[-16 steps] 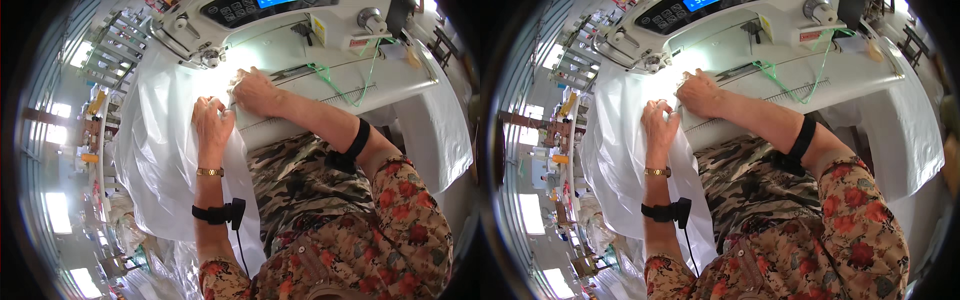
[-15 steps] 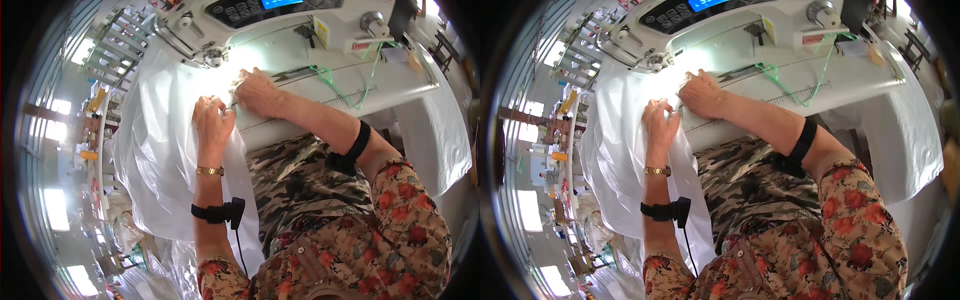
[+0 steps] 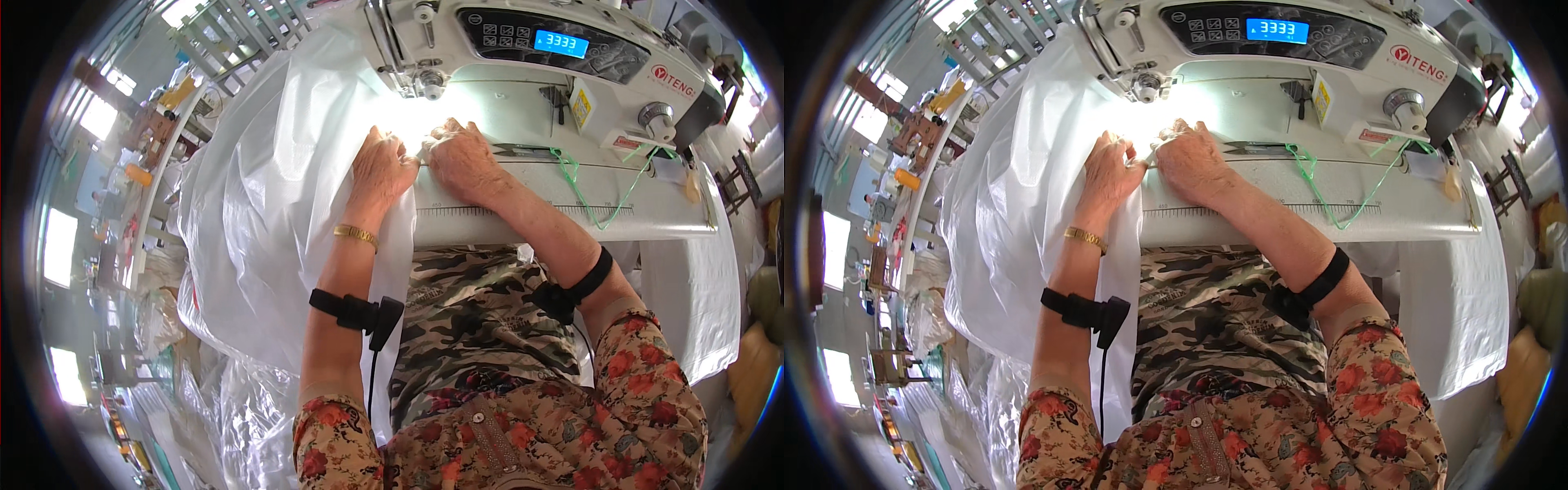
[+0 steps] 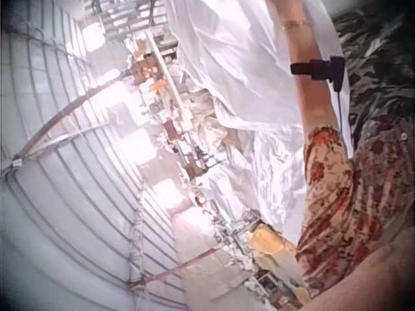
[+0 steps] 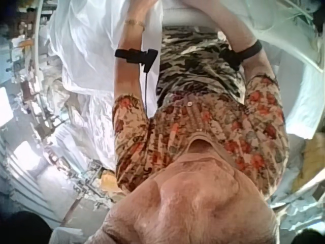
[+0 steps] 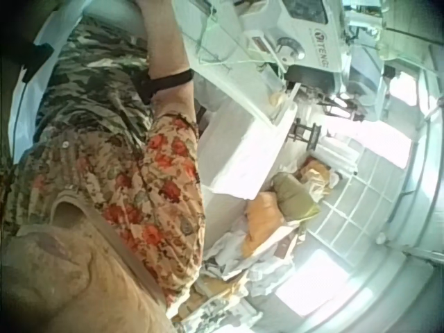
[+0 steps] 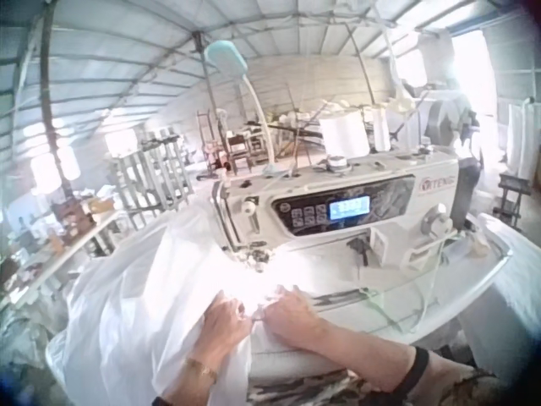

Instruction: The person is using an industrial sewing machine to sew seams on large white plastic or synthetic fabric sheets.

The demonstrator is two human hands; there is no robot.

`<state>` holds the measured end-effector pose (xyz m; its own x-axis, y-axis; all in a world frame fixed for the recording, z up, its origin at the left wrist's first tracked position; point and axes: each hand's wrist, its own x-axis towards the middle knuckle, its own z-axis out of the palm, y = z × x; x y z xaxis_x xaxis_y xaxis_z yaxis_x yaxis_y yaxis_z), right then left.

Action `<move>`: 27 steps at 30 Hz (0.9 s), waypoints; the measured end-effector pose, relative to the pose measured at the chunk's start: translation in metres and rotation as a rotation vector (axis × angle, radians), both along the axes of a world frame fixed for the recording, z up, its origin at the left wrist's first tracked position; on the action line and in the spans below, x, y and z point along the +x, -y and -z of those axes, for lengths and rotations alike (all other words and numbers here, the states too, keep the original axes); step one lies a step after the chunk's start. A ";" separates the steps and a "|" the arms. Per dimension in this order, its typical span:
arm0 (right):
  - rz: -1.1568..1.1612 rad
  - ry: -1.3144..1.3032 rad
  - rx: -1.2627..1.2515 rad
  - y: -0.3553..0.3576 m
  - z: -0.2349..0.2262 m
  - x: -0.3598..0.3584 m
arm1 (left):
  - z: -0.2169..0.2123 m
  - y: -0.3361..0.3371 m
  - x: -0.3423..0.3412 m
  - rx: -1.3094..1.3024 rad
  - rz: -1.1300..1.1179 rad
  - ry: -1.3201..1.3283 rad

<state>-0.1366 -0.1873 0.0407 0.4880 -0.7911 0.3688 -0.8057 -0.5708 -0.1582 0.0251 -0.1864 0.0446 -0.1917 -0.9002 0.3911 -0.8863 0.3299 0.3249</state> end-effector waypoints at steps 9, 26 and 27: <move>0.003 -0.091 -0.073 0.002 0.003 0.000 | 0.005 0.014 -0.001 0.010 -0.024 0.054; 0.011 -0.117 -0.011 0.010 0.011 0.000 | -0.031 -0.049 -0.012 0.018 0.147 0.073; 0.014 -0.116 -0.014 0.013 0.016 -0.004 | -0.048 -0.071 -0.013 -0.108 0.235 0.052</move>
